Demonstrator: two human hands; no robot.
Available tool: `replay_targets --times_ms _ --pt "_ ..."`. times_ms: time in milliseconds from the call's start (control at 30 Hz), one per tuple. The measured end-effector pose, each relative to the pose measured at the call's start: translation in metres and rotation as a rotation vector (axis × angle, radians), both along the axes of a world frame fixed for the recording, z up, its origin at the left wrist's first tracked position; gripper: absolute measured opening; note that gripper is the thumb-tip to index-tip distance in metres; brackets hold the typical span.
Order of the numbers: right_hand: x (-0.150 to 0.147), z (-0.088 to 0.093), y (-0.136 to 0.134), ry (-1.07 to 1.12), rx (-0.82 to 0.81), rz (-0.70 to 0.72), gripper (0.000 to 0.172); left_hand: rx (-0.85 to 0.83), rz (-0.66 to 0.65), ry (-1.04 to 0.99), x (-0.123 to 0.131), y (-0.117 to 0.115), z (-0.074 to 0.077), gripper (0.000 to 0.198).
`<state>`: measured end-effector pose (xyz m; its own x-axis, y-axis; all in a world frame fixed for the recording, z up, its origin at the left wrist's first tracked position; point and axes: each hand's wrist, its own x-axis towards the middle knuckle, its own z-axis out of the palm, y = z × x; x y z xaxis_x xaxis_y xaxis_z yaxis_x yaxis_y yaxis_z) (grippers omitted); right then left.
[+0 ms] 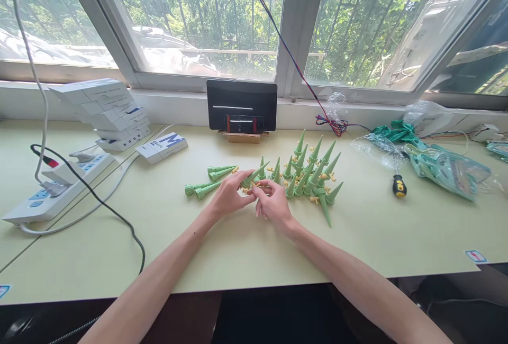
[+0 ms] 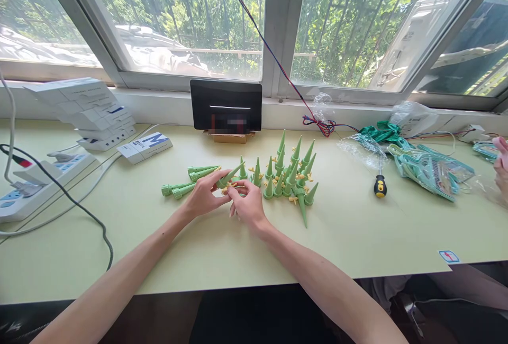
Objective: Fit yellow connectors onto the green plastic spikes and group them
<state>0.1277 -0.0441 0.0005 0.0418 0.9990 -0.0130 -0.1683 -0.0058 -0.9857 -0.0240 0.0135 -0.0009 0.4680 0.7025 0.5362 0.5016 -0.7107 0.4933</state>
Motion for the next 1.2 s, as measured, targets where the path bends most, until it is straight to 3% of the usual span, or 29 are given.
replay_targets --times_ms 1200 --pt "0.0002 0.003 -0.0044 -0.106 0.137 -0.017 0.033 0.152 0.003 0.04 0.0027 -0.0039 0.0036 0.04"
